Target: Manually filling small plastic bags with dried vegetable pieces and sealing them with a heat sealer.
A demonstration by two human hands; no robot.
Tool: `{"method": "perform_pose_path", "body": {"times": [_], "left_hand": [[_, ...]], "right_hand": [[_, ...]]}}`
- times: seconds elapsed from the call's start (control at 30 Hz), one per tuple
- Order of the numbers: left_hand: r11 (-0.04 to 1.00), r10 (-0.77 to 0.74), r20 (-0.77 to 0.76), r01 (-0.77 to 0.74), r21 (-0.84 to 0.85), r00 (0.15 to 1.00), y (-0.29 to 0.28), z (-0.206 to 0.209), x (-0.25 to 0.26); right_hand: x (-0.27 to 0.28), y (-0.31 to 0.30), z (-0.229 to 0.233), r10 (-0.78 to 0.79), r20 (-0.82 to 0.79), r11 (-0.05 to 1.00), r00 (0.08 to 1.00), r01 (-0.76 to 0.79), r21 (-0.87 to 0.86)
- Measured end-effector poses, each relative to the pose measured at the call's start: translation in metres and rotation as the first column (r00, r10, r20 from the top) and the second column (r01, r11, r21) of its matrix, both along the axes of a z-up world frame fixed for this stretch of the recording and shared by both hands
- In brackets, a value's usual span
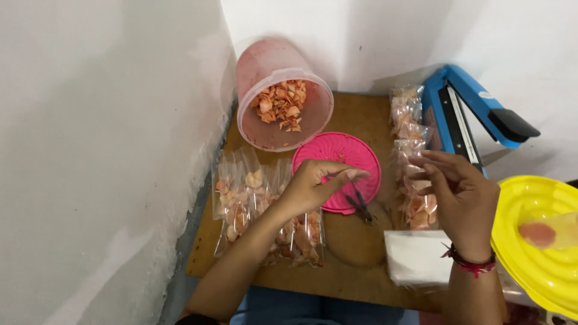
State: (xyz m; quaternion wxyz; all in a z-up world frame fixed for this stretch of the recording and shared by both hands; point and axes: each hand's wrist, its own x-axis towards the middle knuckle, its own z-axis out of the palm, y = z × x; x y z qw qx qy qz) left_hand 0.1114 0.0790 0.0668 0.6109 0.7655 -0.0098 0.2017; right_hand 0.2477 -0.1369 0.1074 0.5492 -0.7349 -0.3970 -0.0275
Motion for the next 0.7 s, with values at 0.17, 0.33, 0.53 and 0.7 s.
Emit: {"method": "perform_pose_path", "body": {"times": [0.17, 0.33, 0.53, 0.7], "left_hand": [[0.995, -0.045, -0.068, 0.051, 0.09, 0.997, -0.017, 0.013, 0.004], [0.996, -0.028, 0.036, 0.025, 0.09, 0.999, -0.025, -0.008, 0.008], [0.998, 0.069, 0.098, -0.068, -0.017, 0.993, -0.033, -0.009, -0.021], [0.965, 0.262, 0.235, -0.253, -0.07, 0.936, -0.034, -0.012, -0.04]], "right_hand": [[-0.002, -0.016, -0.001, 0.145, -0.292, 0.989, 0.945, -0.148, 0.013], [-0.005, -0.036, -0.009, 0.038, -0.063, 0.965, 0.997, -0.053, -0.256], [-0.019, -0.073, -0.005, -0.15, 0.101, 0.976, 0.983, 0.164, -0.143], [-0.043, -0.133, -0.032, -0.419, 0.3, 0.904, 0.857, 0.424, 0.051]]}}
